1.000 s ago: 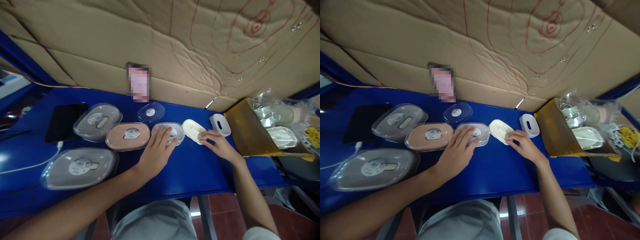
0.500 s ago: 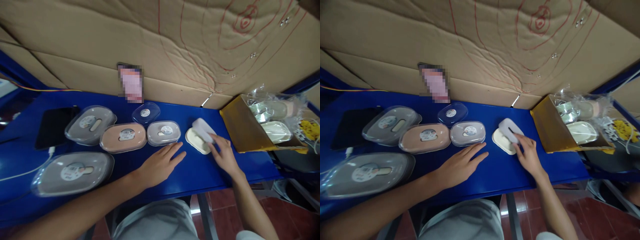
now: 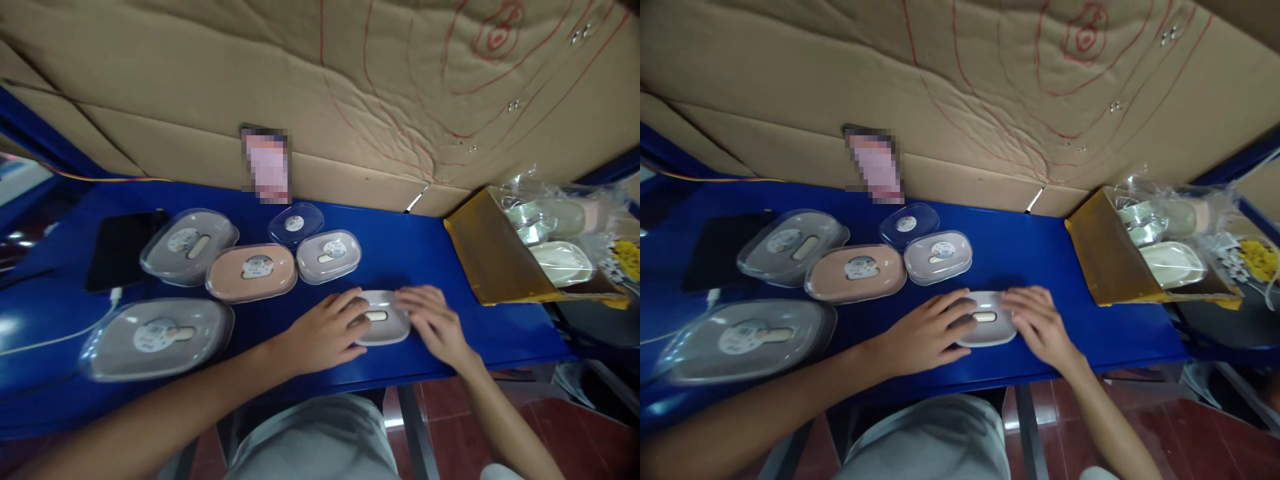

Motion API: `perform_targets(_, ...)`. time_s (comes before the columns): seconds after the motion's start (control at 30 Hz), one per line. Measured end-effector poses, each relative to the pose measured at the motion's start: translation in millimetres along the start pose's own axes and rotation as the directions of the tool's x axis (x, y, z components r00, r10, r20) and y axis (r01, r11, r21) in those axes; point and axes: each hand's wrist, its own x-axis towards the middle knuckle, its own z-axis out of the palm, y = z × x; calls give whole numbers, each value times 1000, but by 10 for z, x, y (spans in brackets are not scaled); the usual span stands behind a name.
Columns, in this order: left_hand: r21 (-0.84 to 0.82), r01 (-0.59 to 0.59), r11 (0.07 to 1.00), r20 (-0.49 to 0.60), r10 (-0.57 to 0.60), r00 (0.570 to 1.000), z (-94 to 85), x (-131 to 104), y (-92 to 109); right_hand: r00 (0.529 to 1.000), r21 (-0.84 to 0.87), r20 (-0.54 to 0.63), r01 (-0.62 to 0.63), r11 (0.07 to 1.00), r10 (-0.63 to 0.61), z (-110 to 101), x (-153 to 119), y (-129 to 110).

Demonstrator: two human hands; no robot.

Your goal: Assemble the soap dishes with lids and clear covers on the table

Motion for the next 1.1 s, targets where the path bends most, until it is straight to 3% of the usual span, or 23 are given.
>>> perform_targets(0.07,-5,-48,999,59,48,997,-20,-5,24,989,21,-137,-60,998,63,-22,386,201)
perform_targets(0.1,-8,-62,998,76,62,995,-31,-5,33,992,64,-110,-62,996,69,15,640,303)
perform_targets(0.17,-17,-71,997,86,72,994,-53,-4,38,1000,216,21,-11,976,7,191,1217,473)
perform_targets(0.27,-26,-84,996,87,86,992,-79,-7,20,965,408,237,3,913,-109,605,2040,599)
perform_targets(0.33,-26,-88,996,88,90,992,-90,-14,6,920,403,365,-16,915,-145,834,2401,629)
perform_targets(0.4,-14,-89,996,82,90,993,-97,-26,3,910,315,394,-3,949,-128,914,2528,678)
perform_targets(0.47,3,-90,996,76,89,993,-105,-38,11,935,182,343,25,983,-87,818,2408,775)
perform_targets(0.53,25,-77,997,73,75,994,-114,-50,18,963,31,268,8,999,-16,595,2080,903)
perform_targets(0.67,61,-12,998,55,9,998,-111,-66,8,980,-144,103,-156,977,171,112,1121,1093)
perform_targets(0.77,34,38,999,35,-39,999,-75,-66,-2,960,-171,-22,-279,945,279,-91,439,1096)
perform_targets(0.87,1,95,995,27,-95,995,-37,-52,-8,923,-244,-88,-384,890,374,-177,-95,960)
perform_targets(1.0,-32,172,985,-15,-172,985,-25,-35,-83,879,-269,-198,-475,838,435,-205,-646,571)
perform_targets(1.1,-143,184,972,-57,-194,979,-62,-43,-167,890,-135,-140,-452,882,434,-159,-913,199)
